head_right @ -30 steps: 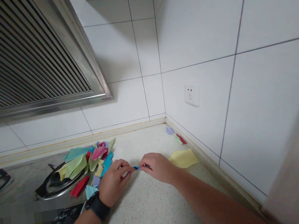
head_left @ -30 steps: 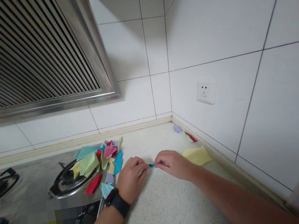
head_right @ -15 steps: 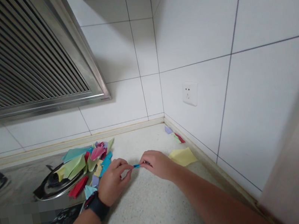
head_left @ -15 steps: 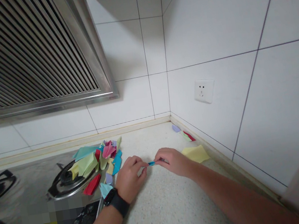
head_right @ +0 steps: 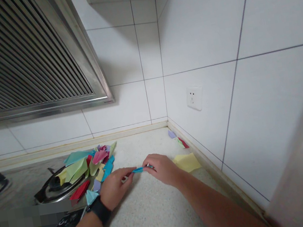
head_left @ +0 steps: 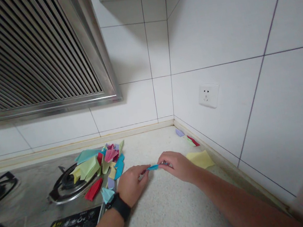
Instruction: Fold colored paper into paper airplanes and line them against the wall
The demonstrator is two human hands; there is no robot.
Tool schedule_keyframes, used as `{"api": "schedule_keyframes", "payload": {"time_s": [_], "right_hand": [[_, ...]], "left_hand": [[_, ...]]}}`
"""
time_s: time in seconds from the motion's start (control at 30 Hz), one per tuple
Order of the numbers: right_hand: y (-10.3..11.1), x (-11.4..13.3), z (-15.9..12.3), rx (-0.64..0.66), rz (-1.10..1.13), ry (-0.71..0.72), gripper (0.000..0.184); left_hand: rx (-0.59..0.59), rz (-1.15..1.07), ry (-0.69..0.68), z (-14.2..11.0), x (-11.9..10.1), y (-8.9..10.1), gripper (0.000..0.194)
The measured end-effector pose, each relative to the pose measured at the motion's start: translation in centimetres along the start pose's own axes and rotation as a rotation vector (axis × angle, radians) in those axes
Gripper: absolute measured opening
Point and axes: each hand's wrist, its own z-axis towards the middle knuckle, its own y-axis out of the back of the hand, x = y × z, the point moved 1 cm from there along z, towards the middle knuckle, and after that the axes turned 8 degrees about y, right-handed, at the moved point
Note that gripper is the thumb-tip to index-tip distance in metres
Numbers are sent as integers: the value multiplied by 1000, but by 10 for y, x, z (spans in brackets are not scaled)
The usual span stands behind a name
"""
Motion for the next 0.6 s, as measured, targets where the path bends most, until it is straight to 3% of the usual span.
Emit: {"api": "schedule_keyframes", "payload": {"time_s": [0.6], "right_hand": [[1,-5,-2,34,-119,-130,11]], "left_hand": [[-4,76,-83,3,2,2,27]]}}
